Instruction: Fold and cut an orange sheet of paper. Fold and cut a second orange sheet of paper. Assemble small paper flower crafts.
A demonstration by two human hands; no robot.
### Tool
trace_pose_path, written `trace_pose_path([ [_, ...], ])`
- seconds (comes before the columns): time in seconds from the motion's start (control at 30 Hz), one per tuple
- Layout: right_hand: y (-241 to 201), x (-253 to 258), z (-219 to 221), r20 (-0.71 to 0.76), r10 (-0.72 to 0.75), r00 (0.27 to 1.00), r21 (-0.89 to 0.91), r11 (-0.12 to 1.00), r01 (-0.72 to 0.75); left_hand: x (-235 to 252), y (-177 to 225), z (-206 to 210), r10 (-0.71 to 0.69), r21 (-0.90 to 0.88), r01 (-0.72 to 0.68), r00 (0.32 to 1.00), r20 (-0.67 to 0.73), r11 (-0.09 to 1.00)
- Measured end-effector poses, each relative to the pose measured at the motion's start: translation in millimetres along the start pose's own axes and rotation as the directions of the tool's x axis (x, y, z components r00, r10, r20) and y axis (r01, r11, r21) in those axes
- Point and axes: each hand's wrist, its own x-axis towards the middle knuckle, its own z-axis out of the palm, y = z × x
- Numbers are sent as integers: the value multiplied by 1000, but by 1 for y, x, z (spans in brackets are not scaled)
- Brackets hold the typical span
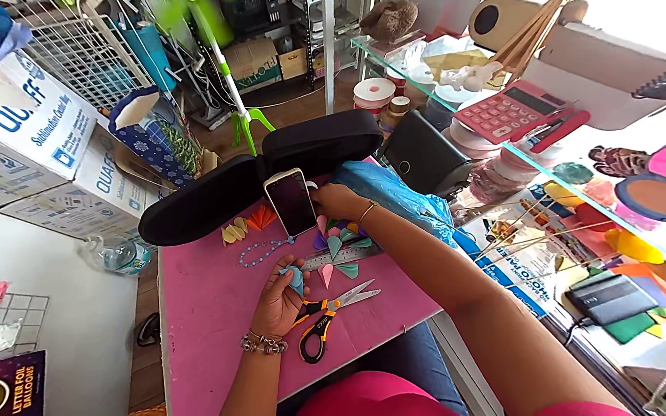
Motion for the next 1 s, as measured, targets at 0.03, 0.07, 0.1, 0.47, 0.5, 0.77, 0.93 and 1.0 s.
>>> trace_pose_path([
  [0.03,0,0,0,-2,0,1000,0,1000,0,0,0,0,-1,-3,1,1000,1,1000],
  [0.07,0,0,1,-4,2,1000,0,1000,-2,0,-1,-1,-2,-6,2,1000,3,1000],
  [0.1,-1,-1,1,-5,5,1000,-3,1000,-5,0,-1,-1,-3,-8,3,1000,4,1000],
  [0.47,-2,-1,2,25,21,999,-47,999,-20,0,1,-1,-5,-22,5,1000,8,1000],
  [0.5,-1,0,3,38,20,999,-56,998,-17,0,0,-1,-4,-19,4,1000,10,1000],
  [0.77,-1,-9,-7,17,29,999,-69,997,-27,0,0,0,0,-16,0,1000,-2,1000],
  [0.93,1,-28,-17,-125,100,987,-11,995,-102,-1,0,0,3,-9,-3,1000,-7,1000],
  [1.0,2,-47,-15,-280,136,950,72,990,-121,-1,0,-1,3,-15,-3,1000,1,1000],
])
